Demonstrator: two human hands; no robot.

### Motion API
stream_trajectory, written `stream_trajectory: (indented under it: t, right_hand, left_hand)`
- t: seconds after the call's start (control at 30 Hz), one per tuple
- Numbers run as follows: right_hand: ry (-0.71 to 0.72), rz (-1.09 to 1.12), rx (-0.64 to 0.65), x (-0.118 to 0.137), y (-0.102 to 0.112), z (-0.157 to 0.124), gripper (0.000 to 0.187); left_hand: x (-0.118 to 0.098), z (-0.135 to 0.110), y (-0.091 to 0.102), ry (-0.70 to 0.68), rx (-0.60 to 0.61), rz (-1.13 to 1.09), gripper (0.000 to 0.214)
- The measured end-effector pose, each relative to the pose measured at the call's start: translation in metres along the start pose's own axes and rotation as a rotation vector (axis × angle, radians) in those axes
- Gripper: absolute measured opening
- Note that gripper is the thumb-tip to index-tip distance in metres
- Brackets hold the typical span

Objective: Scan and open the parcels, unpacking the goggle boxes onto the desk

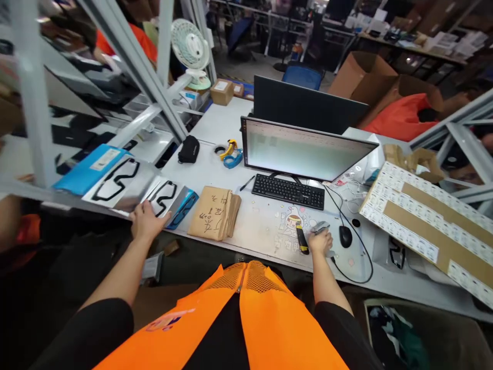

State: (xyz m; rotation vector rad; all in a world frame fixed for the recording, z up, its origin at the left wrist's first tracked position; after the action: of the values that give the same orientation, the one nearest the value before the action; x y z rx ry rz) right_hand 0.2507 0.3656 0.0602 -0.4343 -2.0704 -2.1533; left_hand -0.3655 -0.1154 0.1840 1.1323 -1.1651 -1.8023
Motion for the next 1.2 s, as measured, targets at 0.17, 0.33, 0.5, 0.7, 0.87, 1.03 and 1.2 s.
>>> stream_trajectory:
  t: [0.17, 0.33, 0.5, 0.7, 0.87, 1.03, 1.2]
  right_hand:
    - [0.289, -0.015, 0.091, 0.092, 0.016, 0.01, 0.063]
    - [0.317, -0.049, 0.239, 0.141, -0.015, 0.04, 0.054]
    - [0.273, -0.117, 0.358, 0.162, -0.055, 0.054, 0.068]
    - [0.352, -0.095, 0.316, 0.158, -0.039, 0.052, 0.067]
    - [0.376, 0.049, 0.116, 0.082, 0.013, 0.042, 0.068]
    - [0.261, 0.054, 0.123, -0.009, 0.015, 0.025, 0.079]
    - [0.208, 0.005, 0.274, -0.041, -0.012, 0.008, 0.091]
  left_hand:
    - [-0.006, -0.009, 0.004, 0.026, -0.13, -0.065, 0.079]
    - [-0.044, -0.038, 0.029, -0.055, -0.206, -0.085, 0.06]
    - [-0.114, -0.087, 0.034, -0.151, -0.026, -0.223, 0.067]
    - [-0.175, -0.135, -0.007, -0.07, 0.199, -0.097, 0.107]
    - [-0.173, -0.126, -0.025, 0.104, 0.26, -0.071, 0.117]
    - [-0.149, -0.101, -0.01, 0.241, 0.226, -0.271, 0.114]
    - [-0.169, -0.134, -0.013, 0.382, 0.483, -1.07, 0.105]
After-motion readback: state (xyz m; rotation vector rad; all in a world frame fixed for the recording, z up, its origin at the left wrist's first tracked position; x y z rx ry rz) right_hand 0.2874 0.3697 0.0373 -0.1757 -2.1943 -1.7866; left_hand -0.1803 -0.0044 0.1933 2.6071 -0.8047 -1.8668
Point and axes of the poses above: each hand's wrist, its own z-axis towards the middle knuckle, its own y-axis out of the back of the hand, x = y × z, the point moved 10 cm from there along z, towards the middle knuckle, and after that the axes turned 9 degrees about -x, right-handed, at the moved point
